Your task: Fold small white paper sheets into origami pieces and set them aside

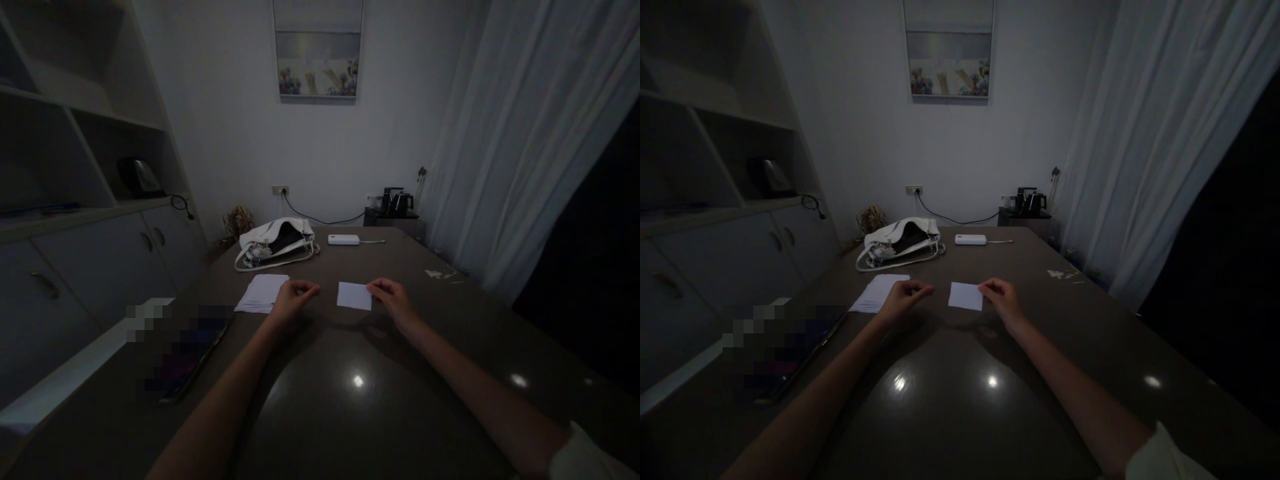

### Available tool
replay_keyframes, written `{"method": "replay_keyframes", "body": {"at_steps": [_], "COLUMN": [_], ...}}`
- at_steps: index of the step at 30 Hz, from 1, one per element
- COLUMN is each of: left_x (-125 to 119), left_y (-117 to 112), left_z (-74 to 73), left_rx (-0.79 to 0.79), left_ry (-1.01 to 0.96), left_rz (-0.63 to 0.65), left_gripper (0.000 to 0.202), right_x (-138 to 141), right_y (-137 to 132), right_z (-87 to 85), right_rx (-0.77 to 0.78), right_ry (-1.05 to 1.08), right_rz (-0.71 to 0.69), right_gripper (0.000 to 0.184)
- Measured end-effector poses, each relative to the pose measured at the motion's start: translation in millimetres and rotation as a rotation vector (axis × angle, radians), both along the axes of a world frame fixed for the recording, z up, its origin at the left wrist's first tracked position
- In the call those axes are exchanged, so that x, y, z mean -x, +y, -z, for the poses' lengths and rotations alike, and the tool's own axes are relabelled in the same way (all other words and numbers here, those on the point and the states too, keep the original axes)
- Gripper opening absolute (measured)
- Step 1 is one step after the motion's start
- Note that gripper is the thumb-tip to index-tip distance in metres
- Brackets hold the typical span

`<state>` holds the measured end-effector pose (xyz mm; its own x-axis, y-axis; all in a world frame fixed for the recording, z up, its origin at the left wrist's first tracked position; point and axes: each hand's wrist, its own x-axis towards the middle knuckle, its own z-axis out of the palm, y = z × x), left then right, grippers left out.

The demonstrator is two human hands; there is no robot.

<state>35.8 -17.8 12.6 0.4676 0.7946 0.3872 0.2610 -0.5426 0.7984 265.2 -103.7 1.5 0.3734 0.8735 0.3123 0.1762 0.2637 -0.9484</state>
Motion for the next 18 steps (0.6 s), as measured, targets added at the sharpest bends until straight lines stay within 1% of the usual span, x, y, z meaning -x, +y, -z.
{"method": "replay_keyframes", "body": {"at_steps": [4, 6, 10, 14, 18], "left_x": [-11.8, -16.9, -20.4, -19.7, -20.2], "left_y": [-10.7, -15.3, -17.4, -16.5, -16.1], "left_z": [1.2, 2.1, 4.2, 4.4, 5.0], "left_rx": [0.03, 0.013, -0.026, -0.019, -0.025], "left_ry": [0.0, 0.041, 0.082, 0.063, 0.021], "left_rz": [0.108, 0.103, 0.067, 0.057, 0.09], "left_gripper": [0.039, 0.041, 0.039, 0.033, 0.03], "right_x": [8.4, 12.8, 16.7, 16.4, 16.0], "right_y": [-3.2, -5.4, -7.2, -5.0, -2.3], "right_z": [0.8, 0.9, 1.5, 5.0, 8.8], "right_rx": [0.064, 0.089, 0.107, 0.089, 0.056], "right_ry": [0.029, 0.017, -0.01, -0.022, 0.001], "right_rz": [-0.085, -0.116, -0.121, -0.122, -0.099], "right_gripper": [0.023, 0.023, 0.022, 0.02, 0.021]}}
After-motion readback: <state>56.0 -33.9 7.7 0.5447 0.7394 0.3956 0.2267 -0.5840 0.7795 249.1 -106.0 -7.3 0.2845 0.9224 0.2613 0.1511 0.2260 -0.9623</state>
